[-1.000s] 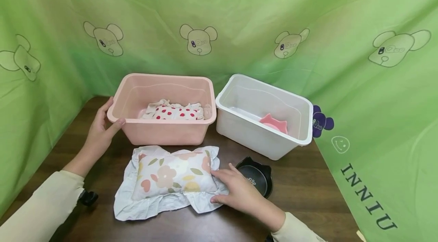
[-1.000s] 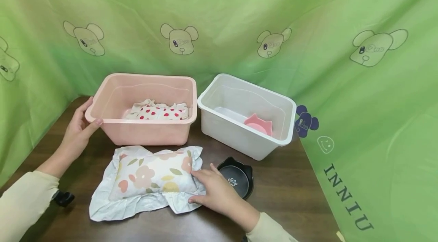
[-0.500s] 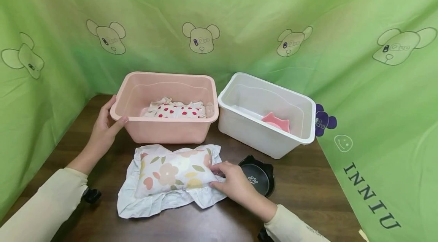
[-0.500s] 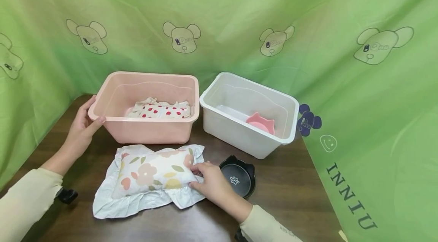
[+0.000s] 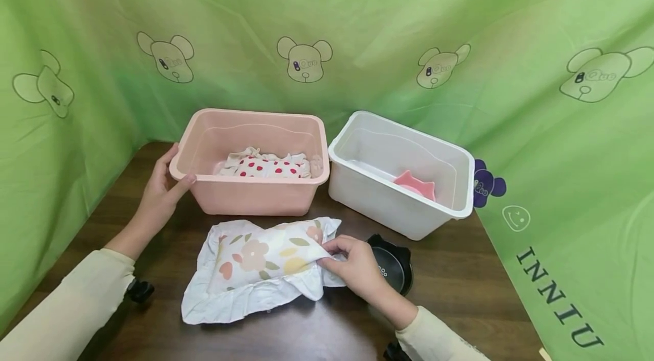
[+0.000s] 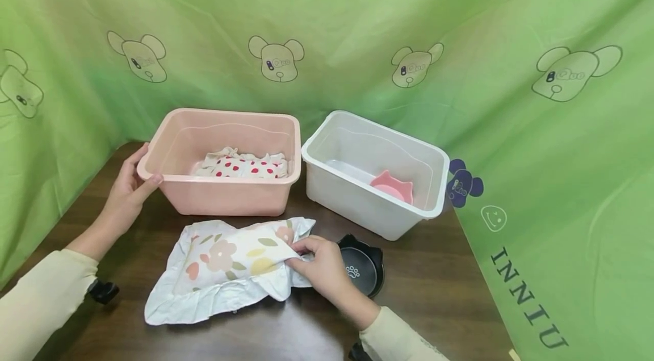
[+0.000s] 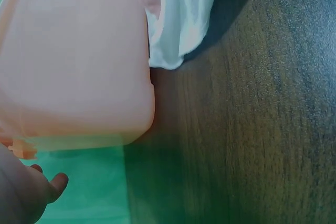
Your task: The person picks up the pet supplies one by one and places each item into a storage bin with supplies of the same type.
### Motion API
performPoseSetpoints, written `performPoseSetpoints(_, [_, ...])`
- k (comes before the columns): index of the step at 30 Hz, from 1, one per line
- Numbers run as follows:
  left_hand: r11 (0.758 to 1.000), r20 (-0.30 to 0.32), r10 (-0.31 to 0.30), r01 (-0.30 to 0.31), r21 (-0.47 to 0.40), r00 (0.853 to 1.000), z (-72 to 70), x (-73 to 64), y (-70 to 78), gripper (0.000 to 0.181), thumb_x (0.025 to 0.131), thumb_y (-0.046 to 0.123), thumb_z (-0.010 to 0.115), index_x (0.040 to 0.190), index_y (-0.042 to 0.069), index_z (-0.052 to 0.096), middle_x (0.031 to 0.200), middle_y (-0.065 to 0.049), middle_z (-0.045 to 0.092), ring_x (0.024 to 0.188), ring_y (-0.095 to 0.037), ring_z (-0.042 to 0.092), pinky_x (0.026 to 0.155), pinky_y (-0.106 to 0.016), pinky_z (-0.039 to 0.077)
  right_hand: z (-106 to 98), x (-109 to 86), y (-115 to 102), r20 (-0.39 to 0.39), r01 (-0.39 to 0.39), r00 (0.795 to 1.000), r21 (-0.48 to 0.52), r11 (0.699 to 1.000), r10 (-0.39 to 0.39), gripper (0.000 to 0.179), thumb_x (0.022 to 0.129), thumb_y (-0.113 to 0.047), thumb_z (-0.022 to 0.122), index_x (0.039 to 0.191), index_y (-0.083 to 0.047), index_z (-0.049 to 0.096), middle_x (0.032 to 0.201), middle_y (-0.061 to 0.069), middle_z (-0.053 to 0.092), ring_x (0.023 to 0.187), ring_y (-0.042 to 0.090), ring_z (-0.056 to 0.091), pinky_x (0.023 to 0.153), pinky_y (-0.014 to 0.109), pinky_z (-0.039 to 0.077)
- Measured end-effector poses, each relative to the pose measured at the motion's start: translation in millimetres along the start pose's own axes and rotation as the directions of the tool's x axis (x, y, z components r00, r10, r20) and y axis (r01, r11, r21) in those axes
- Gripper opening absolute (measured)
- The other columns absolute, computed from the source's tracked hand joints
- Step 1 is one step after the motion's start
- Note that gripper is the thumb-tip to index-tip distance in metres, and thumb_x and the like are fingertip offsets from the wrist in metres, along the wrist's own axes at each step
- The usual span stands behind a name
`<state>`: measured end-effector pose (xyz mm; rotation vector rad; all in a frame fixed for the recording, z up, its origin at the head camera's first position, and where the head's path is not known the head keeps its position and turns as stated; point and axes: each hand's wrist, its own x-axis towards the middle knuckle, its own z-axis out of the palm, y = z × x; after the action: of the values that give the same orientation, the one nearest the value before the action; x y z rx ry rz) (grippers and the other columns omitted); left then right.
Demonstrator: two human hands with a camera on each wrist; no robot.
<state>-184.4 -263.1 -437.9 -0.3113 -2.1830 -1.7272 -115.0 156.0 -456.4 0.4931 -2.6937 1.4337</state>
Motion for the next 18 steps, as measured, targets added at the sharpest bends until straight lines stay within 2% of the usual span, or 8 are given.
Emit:
performPoseSetpoints(9, [1.0,0.002,-0.01,0.01,0.005,1.0,0.5,-1.4,0.7,0.075,0.101,0.007,0.061,0.164,0.01,0.019,0.168,-0.016,0.023,0.141,-0.019,0.041,0.102,-0.006,0.039,-20,-1.0,-16,-0.06,0.03,0.998,0.151,0.988,-0.021,0.016,0.076,-0.005,0.089,0.085,-0.014,0.079,0.086,-0.003,0.073,0.082,0.009,0.063,0.073,0.02,0.054])
performPoseSetpoints(15, [1.0,-0.002,-0.009,0.009,0.007,1.0,1.1,-1.6,1.6,0.074,0.102,0.007,0.061,0.163,0.01,0.02,0.167,-0.016,0.024,0.14,-0.018,0.042,0.102,-0.006,0.039,-38,-2.3,-31,-0.089,0.054,0.996,0.272,0.961,-0.031,0.015,0.077,0.002,0.086,0.089,-0.003,0.078,0.09,0.008,0.073,0.083,0.009,0.065,0.073,0.018,0.055])
performPoseSetpoints(18, [1.0,-0.006,-0.008,0.008,0.007,1.0,1.1,-1.9,1.2,0.075,0.101,0.006,0.061,0.163,0.01,0.02,0.167,-0.017,0.025,0.138,-0.014,0.043,0.102,-0.007,0.038,-48,-2.7,-40,-0.108,0.072,0.993,0.308,0.949,-0.041,0.016,0.077,0.006,0.084,0.091,0.001,0.077,0.092,0.01,0.073,0.085,0.008,0.068,0.074,0.019,0.057])
